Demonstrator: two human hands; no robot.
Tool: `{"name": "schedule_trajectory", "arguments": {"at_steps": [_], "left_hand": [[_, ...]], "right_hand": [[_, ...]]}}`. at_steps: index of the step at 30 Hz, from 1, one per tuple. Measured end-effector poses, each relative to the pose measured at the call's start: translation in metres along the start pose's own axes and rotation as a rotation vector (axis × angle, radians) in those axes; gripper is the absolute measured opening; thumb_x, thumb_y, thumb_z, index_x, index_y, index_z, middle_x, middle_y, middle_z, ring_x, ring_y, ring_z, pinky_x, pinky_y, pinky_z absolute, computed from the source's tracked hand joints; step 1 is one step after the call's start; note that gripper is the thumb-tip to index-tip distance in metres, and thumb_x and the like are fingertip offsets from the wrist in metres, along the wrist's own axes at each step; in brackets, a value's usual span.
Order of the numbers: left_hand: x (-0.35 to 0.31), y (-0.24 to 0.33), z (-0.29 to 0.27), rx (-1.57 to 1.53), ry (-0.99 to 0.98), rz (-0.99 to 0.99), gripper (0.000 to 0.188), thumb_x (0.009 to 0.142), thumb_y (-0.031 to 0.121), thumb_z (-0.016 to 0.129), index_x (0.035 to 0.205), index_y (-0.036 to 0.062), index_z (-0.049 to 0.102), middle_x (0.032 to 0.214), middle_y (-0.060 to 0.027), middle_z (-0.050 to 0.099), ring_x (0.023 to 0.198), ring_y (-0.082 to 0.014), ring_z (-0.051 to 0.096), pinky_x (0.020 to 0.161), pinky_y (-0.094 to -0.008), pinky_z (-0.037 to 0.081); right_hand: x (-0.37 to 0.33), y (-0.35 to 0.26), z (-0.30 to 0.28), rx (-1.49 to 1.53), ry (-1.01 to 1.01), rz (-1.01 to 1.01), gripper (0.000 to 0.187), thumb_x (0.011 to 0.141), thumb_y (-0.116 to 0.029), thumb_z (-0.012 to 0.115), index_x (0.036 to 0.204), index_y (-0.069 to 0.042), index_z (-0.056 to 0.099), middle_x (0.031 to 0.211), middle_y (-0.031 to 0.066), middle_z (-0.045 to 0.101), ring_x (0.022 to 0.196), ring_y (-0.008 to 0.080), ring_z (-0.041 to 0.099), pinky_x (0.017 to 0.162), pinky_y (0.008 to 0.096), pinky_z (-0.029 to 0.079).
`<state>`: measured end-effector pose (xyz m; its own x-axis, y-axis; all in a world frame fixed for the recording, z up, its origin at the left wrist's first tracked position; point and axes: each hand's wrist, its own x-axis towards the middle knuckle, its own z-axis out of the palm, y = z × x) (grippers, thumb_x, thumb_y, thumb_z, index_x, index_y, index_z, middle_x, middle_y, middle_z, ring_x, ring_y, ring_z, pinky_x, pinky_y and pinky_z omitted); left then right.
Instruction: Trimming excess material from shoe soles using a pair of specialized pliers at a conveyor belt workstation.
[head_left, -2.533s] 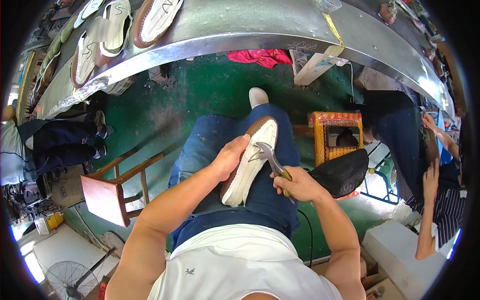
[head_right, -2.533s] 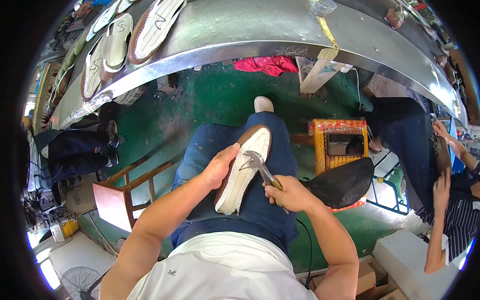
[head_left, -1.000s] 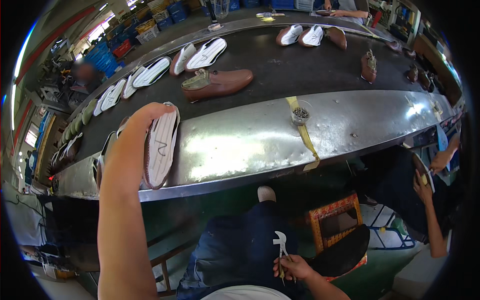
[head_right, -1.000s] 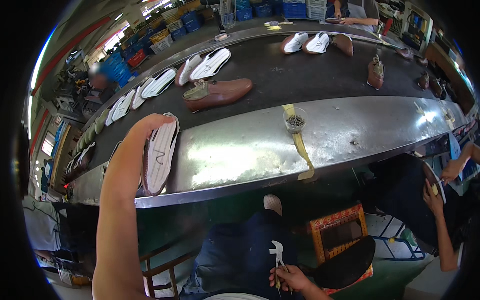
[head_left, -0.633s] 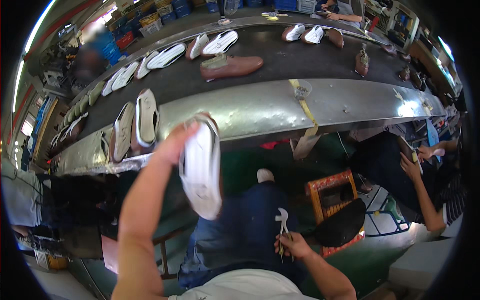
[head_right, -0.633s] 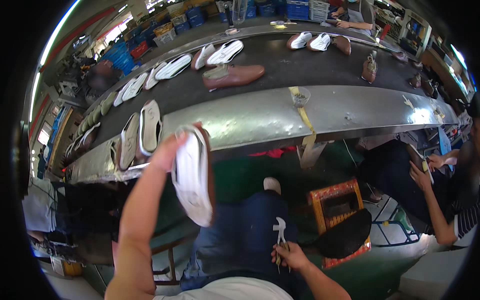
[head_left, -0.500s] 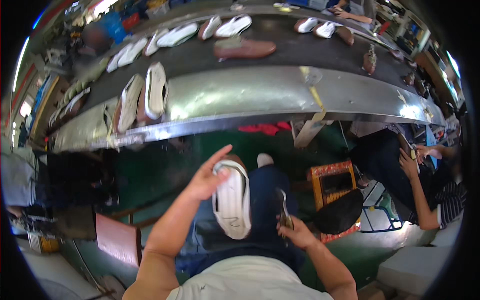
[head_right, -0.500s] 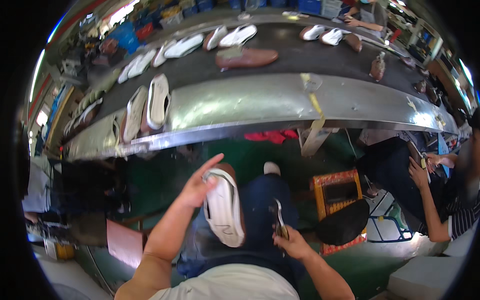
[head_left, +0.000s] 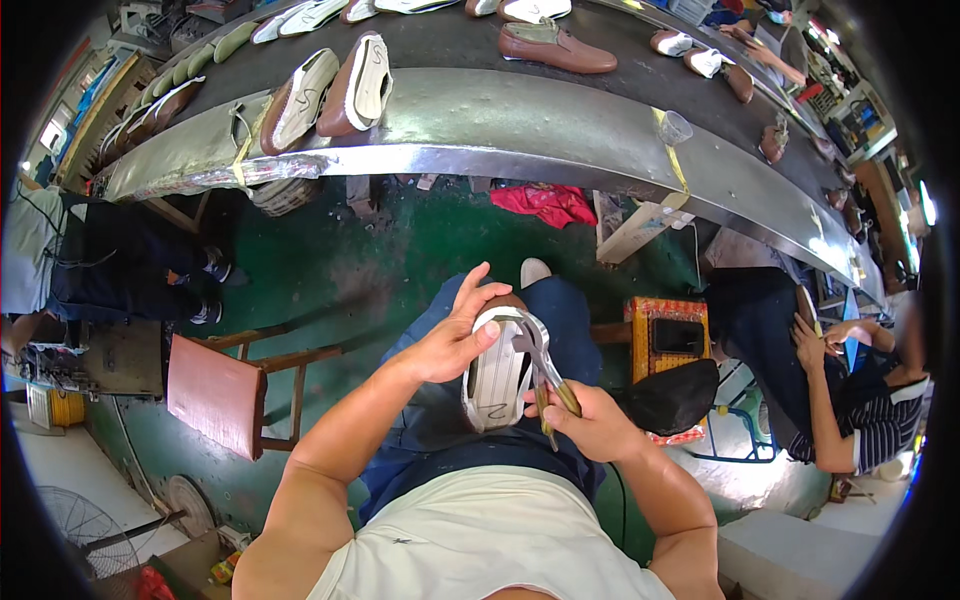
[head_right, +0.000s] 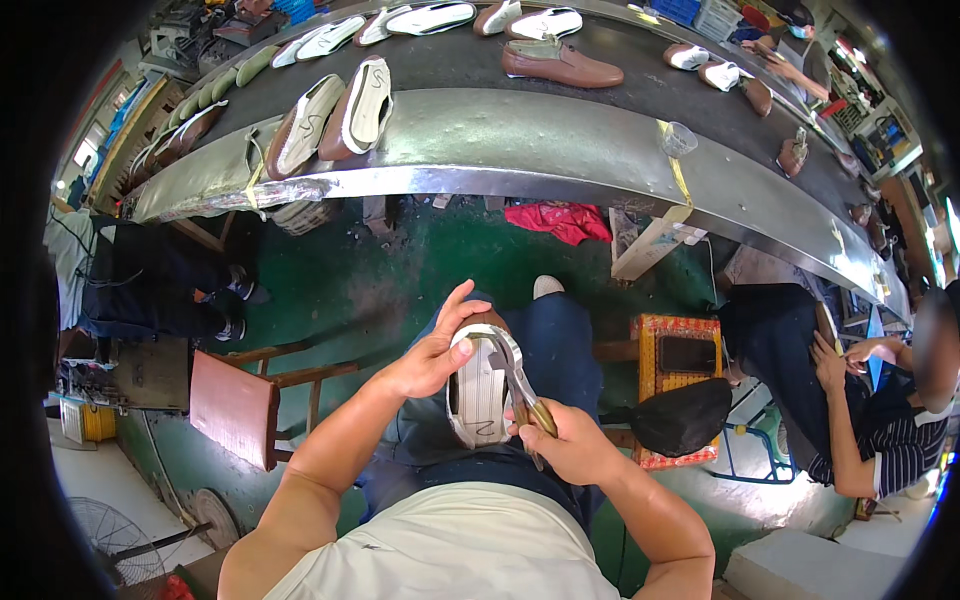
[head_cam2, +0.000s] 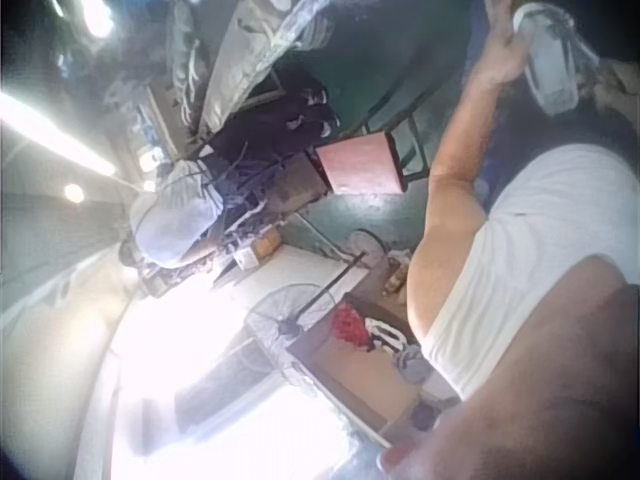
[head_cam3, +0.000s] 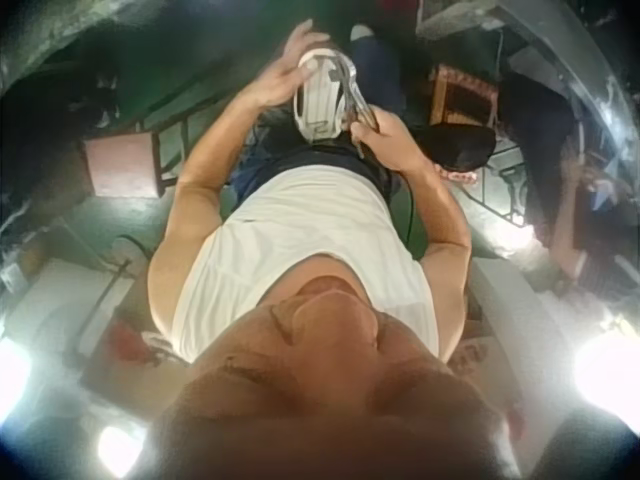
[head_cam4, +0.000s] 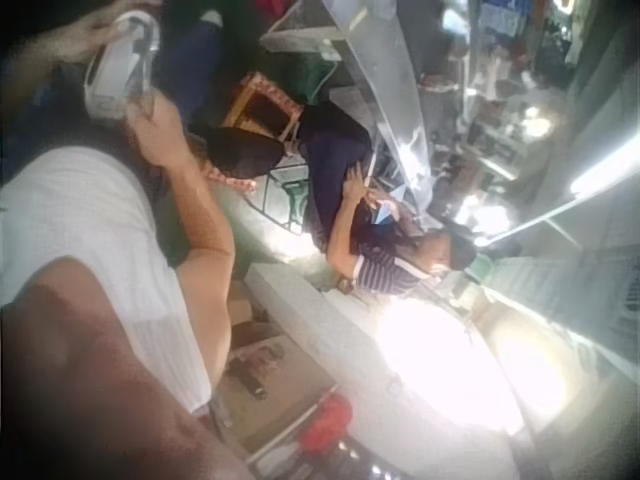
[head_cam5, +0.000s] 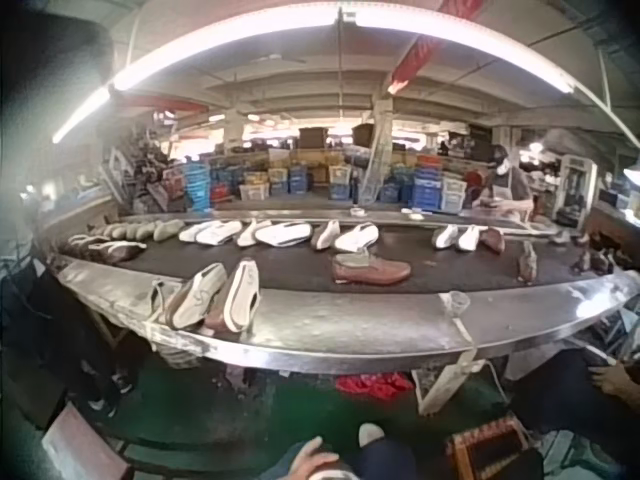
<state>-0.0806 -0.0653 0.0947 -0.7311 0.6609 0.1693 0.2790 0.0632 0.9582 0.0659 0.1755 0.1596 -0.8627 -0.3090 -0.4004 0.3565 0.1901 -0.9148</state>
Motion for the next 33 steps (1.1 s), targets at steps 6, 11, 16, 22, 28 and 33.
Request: {"name": "schedule_trajectory", "arguments": {"at_steps": [6,11,16,22,28,33], "left_hand": [[-0.002,0.005,-0.009,0.028,-0.011,-0.002,0.049,0.105,0.022,0.056,0.149,0.0063,0.042,0.155,-0.0182,0.038,0.146,-0.0282,0.036,0.118,-0.0382,0.029],[0.001,-0.024,-0.011,-0.029,0.066,0.019,0.044,0.102,0.014,0.06,0.143,0.0047,0.049,0.15,-0.0154,0.046,0.142,-0.0262,0.042,0.117,-0.0373,0.033],[0.0,-0.028,-0.017,-0.106,0.072,-0.004,0.044,0.099,0.007,0.063,0.141,0.0054,0.052,0.15,-0.0135,0.046,0.142,-0.0242,0.041,0.116,-0.0371,0.033],[0.006,-0.034,-0.011,-0.284,0.177,-0.166,0.039,0.096,0.002,0.062,0.134,0.0058,0.058,0.147,-0.0115,0.05,0.136,-0.0202,0.047,0.113,-0.035,0.037],[0.005,-0.028,-0.015,-0.306,0.196,-0.176,0.04,0.094,0.003,0.065,0.134,0.0039,0.058,0.143,-0.0115,0.053,0.132,-0.0198,0.051,0.112,-0.0334,0.039],[0.003,-0.027,-0.022,-0.321,0.128,-0.235,0.048,0.093,0.002,0.066,0.139,0.0041,0.055,0.146,-0.0119,0.051,0.133,-0.0198,0.05,0.113,-0.0336,0.039]], "right_hand": [[0.019,-0.027,-0.013,-0.04,-0.067,0.187,0.02,0.101,-0.017,0.057,0.113,0.0,0.059,0.082,0.007,0.067,0.07,0.0183,0.066,0.068,0.0362,0.054],[0.054,0.036,-0.003,-0.475,0.154,-0.189,0.026,0.098,-0.015,0.061,0.115,0.003,0.057,0.087,0.0191,0.067,0.077,0.0374,0.067,0.071,0.0428,0.054],[0.056,0.042,0.01,-0.617,0.342,-0.347,0.026,0.094,-0.01,0.063,0.117,0.001,0.057,0.097,0.025,0.066,0.092,0.0476,0.064,0.081,0.0491,0.053],[0.041,-0.005,-0.004,-0.728,0.133,-0.097,0.023,0.096,-0.01,0.06,0.115,0.002,0.056,0.095,0.0234,0.066,0.087,0.0457,0.065,0.078,0.0479,0.053],[0.029,-0.026,-0.018,-0.33,-0.06,-0.027,0.024,0.102,-0.018,0.055,0.114,0.003,0.056,0.092,0.0126,0.068,0.076,0.0248,0.065,0.074,0.0381,0.053],[0.075,-0.008,0.0,-0.7,0.131,-0.123,0.032,0.105,-0.027,0.051,0.115,0.003,0.057,0.079,0.0153,0.064,0.07,0.0253,0.064,0.07,0.0389,0.052]]}}
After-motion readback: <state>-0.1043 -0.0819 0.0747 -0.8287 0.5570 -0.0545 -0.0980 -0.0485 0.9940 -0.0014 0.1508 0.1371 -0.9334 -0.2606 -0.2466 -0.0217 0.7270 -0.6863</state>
